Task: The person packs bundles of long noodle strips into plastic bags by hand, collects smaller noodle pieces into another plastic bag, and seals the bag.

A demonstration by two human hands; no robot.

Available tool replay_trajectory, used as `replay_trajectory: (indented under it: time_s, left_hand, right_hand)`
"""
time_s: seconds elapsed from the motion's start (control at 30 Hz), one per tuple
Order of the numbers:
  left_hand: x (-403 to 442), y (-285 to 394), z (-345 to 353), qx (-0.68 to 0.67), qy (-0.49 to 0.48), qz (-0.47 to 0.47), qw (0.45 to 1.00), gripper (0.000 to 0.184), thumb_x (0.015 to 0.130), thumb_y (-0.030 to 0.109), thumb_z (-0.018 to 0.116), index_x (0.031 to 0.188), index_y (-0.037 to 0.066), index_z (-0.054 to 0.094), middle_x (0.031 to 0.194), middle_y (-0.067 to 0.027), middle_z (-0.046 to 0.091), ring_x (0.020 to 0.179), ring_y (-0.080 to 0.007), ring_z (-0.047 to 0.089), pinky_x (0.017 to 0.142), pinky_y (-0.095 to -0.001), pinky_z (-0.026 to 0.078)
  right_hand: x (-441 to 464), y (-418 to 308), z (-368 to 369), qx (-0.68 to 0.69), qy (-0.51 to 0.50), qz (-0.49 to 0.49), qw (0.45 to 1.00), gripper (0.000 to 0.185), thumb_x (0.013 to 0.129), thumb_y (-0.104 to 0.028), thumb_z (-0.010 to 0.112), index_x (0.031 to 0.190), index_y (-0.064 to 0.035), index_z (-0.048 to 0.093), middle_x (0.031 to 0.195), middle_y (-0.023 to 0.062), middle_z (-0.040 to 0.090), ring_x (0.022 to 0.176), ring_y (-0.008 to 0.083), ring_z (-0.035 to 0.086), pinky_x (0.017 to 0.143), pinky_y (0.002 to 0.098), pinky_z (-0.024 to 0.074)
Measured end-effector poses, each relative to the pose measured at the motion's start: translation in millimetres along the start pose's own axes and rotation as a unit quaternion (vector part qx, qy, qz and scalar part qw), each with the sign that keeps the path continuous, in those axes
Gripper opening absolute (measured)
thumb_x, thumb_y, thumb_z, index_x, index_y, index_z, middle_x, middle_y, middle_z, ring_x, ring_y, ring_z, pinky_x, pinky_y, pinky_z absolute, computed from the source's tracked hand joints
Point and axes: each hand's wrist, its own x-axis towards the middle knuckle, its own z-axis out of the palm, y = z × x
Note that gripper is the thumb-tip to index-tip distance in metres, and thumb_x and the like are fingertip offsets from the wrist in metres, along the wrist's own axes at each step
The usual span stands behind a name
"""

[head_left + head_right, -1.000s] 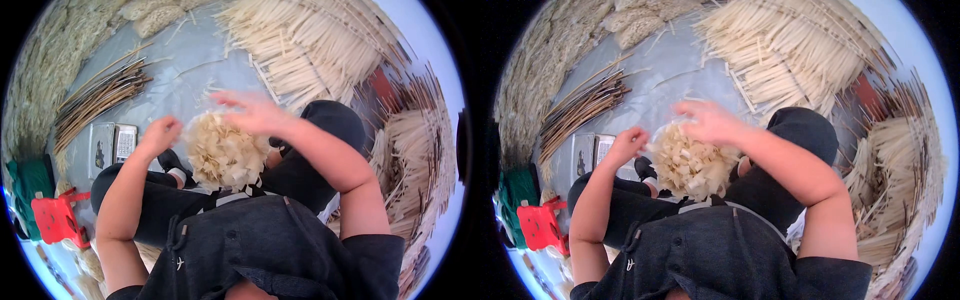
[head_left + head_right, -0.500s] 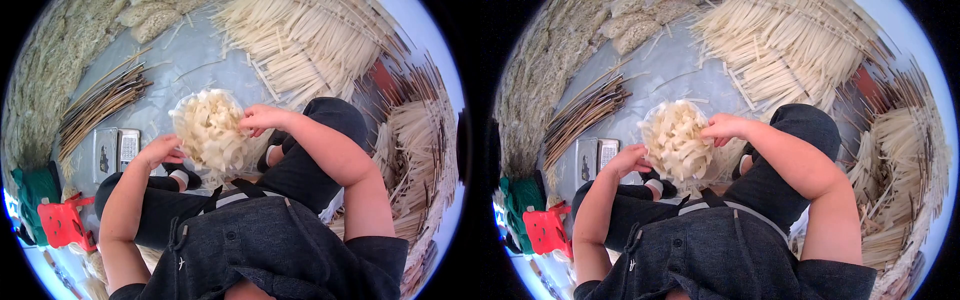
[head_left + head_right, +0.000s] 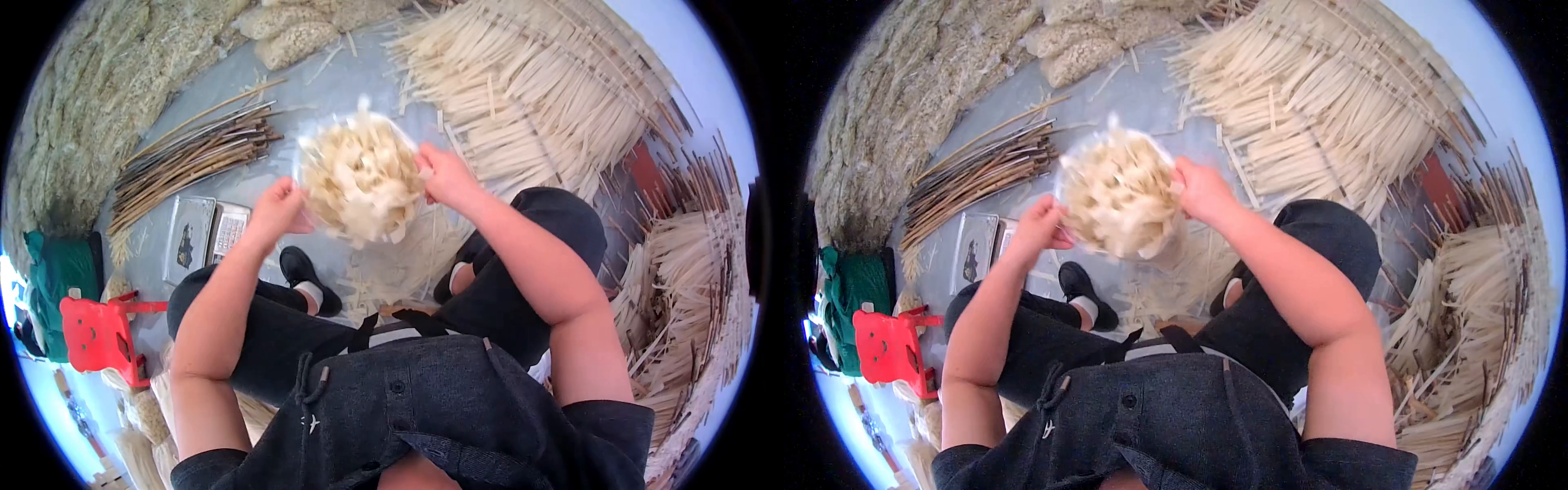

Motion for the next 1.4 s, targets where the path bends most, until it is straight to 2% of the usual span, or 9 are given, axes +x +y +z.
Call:
replay_trajectory:
  time_s: [0.07, 0.17, 0.23, 0.37, 0.5, 0.77, 0.9, 1.23, 1.4]
  left_hand:
    - [14, -6, 3, -0.022, 0.008, 0.009, 1.000, 0.012, 0.091, 0.022, 0.054, 0.088, 0.010, 0.054, 0.074, -0.0027, 0.060, 0.062, -0.0135, 0.063, 0.057, -0.0301, 0.057]
    - [40, -6, -18, -0.057, 0.070, 0.093, 0.992, 0.013, 0.092, 0.023, 0.055, 0.086, 0.011, 0.053, 0.072, -0.0011, 0.057, 0.064, -0.0121, 0.061, 0.061, -0.0298, 0.055]
    - [18, 16, -9, -0.080, 0.057, 0.060, 0.993, 0.015, 0.092, 0.025, 0.056, 0.088, 0.011, 0.053, 0.076, -0.0011, 0.057, 0.067, -0.0115, 0.060, 0.063, -0.0290, 0.055]
    - [19, -9, 10, -0.036, -0.032, -0.065, 0.997, 0.018, 0.092, 0.026, 0.058, 0.095, 0.010, 0.051, 0.085, -0.0040, 0.061, 0.072, -0.0135, 0.063, 0.065, -0.0290, 0.056]
    - [12, -4, 18, 0.013, -0.060, -0.051, 0.997, 0.019, 0.090, 0.024, 0.059, 0.098, 0.009, 0.050, 0.084, -0.0049, 0.062, 0.071, -0.0152, 0.065, 0.065, -0.0290, 0.057]
    - [5, 71, -25, -0.023, 0.079, 0.170, 0.982, 0.031, 0.082, 0.004, 0.053, 0.113, 0.008, 0.047, 0.068, -0.0046, 0.060, 0.055, -0.0134, 0.061, 0.046, -0.0279, 0.051]
    - [-8, 53, -14, 0.126, -0.005, 0.037, 0.991, 0.035, 0.081, 0.003, 0.051, 0.115, 0.010, 0.047, 0.065, -0.0049, 0.059, 0.049, -0.0140, 0.059, 0.045, -0.0273, 0.050]
    - [-41, 91, -61, 0.004, 0.072, 0.196, 0.978, 0.015, 0.084, 0.008, 0.051, 0.096, 0.011, 0.059, 0.065, 0.0020, 0.055, 0.053, -0.0079, 0.056, 0.047, -0.0218, 0.046]
    - [0, 34, -52, 0.072, -0.020, 0.023, 0.997, 0.011, 0.086, 0.009, 0.051, 0.092, 0.011, 0.060, 0.066, 0.0037, 0.056, 0.055, -0.0055, 0.057, 0.050, -0.0195, 0.048]
  right_hand:
    - [14, 10, 2, -0.122, 0.016, -0.023, 0.992, 0.025, 0.094, -0.027, 0.051, 0.088, -0.0022, 0.054, 0.062, 0.0133, 0.061, 0.057, 0.0198, 0.064, 0.055, 0.0341, 0.0489]
    - [17, -14, -4, -0.021, 0.086, -0.030, 0.996, 0.023, 0.094, -0.025, 0.050, 0.087, -0.0032, 0.052, 0.060, 0.0125, 0.061, 0.054, 0.0222, 0.063, 0.052, 0.0364, 0.0481]
    - [14, -30, -11, 0.095, 0.050, -0.015, 0.994, 0.020, 0.092, -0.022, 0.050, 0.088, -0.0024, 0.050, 0.058, 0.0122, 0.060, 0.050, 0.0231, 0.063, 0.051, 0.0376, 0.0488]
    - [2, -8, 4, 0.096, 0.004, 0.084, 0.992, 0.016, 0.090, -0.018, 0.051, 0.090, -0.0018, 0.049, 0.059, 0.0126, 0.061, 0.049, 0.0227, 0.062, 0.050, 0.0370, 0.0498]
    - [-17, -16, 5, 0.008, -0.033, 0.121, 0.992, 0.012, 0.088, -0.012, 0.049, 0.095, -0.0019, 0.048, 0.064, 0.0142, 0.062, 0.049, 0.0205, 0.062, 0.047, 0.0344, 0.0501]
    - [12, -103, -39, 0.269, -0.004, 0.042, 0.962, 0.033, 0.083, -0.004, 0.052, 0.115, -0.0056, 0.043, 0.058, 0.0068, 0.057, 0.044, 0.0146, 0.054, 0.039, 0.0288, 0.0422]
    - [2, -65, -6, 0.144, -0.061, 0.146, 0.977, 0.038, 0.081, -0.001, 0.050, 0.118, -0.0108, 0.044, 0.057, 0.0044, 0.056, 0.043, 0.0119, 0.051, 0.040, 0.0259, 0.0395]
    - [-7, -149, -35, 0.269, -0.041, -0.066, 0.960, 0.034, 0.083, -0.002, 0.046, 0.116, -0.0112, 0.050, 0.055, 0.0012, 0.053, 0.046, 0.0086, 0.049, 0.043, 0.0233, 0.0401]
    - [8, -82, 16, 0.182, -0.112, 0.082, 0.974, 0.030, 0.083, -0.002, 0.046, 0.111, -0.0109, 0.054, 0.055, 0.0002, 0.052, 0.046, 0.0073, 0.048, 0.043, 0.0228, 0.0399]
